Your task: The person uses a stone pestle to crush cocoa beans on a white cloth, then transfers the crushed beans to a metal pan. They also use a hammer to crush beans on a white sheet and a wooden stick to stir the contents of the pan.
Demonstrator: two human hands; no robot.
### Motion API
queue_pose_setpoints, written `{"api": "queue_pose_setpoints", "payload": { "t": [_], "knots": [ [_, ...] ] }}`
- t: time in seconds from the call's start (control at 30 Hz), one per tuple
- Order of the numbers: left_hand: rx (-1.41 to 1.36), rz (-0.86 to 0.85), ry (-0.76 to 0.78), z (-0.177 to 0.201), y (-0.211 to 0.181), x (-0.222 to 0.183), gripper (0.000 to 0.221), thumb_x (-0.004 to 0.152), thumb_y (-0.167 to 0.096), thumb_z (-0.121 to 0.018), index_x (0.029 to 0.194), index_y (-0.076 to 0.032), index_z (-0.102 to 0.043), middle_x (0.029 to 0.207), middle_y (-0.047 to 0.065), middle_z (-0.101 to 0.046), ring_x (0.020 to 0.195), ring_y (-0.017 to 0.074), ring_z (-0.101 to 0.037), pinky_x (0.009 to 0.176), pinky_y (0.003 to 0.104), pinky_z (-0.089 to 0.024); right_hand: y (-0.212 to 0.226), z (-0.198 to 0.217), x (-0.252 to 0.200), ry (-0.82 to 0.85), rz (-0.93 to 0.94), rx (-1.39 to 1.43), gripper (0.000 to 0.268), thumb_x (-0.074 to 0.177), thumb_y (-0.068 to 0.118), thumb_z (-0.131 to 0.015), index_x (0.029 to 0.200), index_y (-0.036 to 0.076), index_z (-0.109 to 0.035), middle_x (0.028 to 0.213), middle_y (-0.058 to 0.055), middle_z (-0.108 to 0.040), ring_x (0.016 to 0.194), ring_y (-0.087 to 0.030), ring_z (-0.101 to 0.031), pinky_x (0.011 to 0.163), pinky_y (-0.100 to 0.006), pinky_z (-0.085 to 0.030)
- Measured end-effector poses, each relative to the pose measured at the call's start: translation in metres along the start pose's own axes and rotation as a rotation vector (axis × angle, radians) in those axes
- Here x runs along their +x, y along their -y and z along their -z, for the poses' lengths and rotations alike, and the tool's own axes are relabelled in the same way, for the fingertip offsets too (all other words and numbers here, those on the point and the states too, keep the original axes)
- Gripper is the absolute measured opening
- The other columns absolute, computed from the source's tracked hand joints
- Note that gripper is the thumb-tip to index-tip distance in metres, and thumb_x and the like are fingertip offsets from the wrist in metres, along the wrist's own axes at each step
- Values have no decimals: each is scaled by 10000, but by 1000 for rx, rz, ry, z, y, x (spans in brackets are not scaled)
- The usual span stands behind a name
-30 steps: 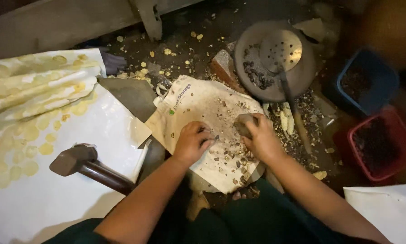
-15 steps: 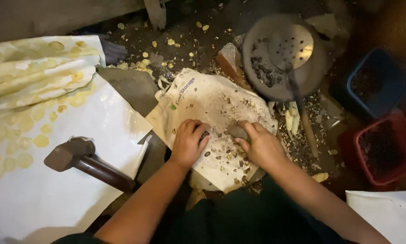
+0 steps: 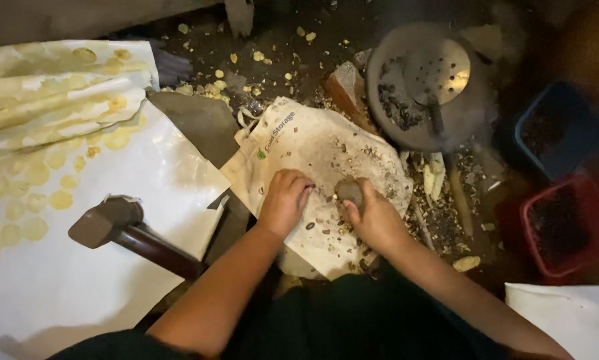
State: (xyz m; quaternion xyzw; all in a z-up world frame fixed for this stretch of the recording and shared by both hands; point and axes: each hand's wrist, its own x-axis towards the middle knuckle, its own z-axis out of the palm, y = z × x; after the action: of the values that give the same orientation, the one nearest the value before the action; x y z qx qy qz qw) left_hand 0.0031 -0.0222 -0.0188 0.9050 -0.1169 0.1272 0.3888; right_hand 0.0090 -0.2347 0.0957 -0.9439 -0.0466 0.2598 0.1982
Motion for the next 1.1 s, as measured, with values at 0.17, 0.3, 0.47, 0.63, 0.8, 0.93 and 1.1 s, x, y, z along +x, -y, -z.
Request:
{"api": "queue_pose_setpoints", "payload": {
  "t": [0.17, 0.3, 0.47, 0.63, 0.8, 0.93, 1.1],
  "knots": [
    [82, 129, 80, -14, -23, 16, 124, 844, -327, -786, 925, -236, -766, 979, -4, -636, 1085, 249, -573, 982, 431, -443, 18, 16, -16, 15, 139, -386, 549, 957, 404, -582, 1458, 265, -406, 1160, -222, -638, 974, -481, -725, 807, -566, -599],
    [101, 129, 74, -8, -29, 14, 152, 836, -349, -785, 956, -261, -752, 996, -15, -623, 1104, 243, -565, 995, 441, -429, 16, 25, -7, 49, 102, -296, 574, 925, 368, -614, 1454, 302, -402, 1121, -227, -660, 960, -510, -718, 808, -603, -584],
    [226, 97, 60, 13, -27, 2, 281, 907, -218, -687, 1186, -184, -706, 1113, 72, -639, 1181, 305, -590, 1010, 463, -454, 25, 9, 7, -119, 330, -303, 415, 974, 356, -605, 1345, 182, -541, 1139, -246, -633, 973, -508, -711, 785, -561, -594],
    [176, 72, 18, 1, -14, -3, 202, 907, -216, -697, 1108, -208, -723, 1046, 35, -630, 1124, 288, -598, 959, 439, -474, 18, 14, 9, -80, 195, -164, 524, 970, 370, -605, 1444, 200, -460, 1156, -256, -629, 1014, -513, -693, 841, -585, -573],
    [157, 93, 2, 3, -19, 1, 196, 891, -239, -732, 1086, -220, -725, 1038, 43, -624, 1115, 299, -601, 941, 452, -482, 13, 23, 18, 13, -10, 41, 543, 985, 417, -573, 1457, 211, -403, 1190, -287, -662, 1112, -521, -662, 930, -603, -527],
    [153, 201, 8, -8, -16, 8, 114, 886, -259, -742, 1000, -252, -728, 1004, -2, -621, 1069, 272, -602, 919, 448, -476, 27, 27, 14, 33, 74, -238, 475, 984, 426, -573, 1389, 225, -428, 1164, -246, -661, 1000, -498, -710, 848, -595, -570],
    [209, 248, -27, -12, -32, 14, 190, 759, -366, -834, 922, -346, -739, 1030, -63, -587, 1091, 237, -565, 944, 451, -447, 35, 41, -8, 62, 162, -431, 492, 958, 380, -603, 1413, 315, -430, 1252, -179, -606, 1014, -457, -724, 842, -571, -598]
  ]
}}
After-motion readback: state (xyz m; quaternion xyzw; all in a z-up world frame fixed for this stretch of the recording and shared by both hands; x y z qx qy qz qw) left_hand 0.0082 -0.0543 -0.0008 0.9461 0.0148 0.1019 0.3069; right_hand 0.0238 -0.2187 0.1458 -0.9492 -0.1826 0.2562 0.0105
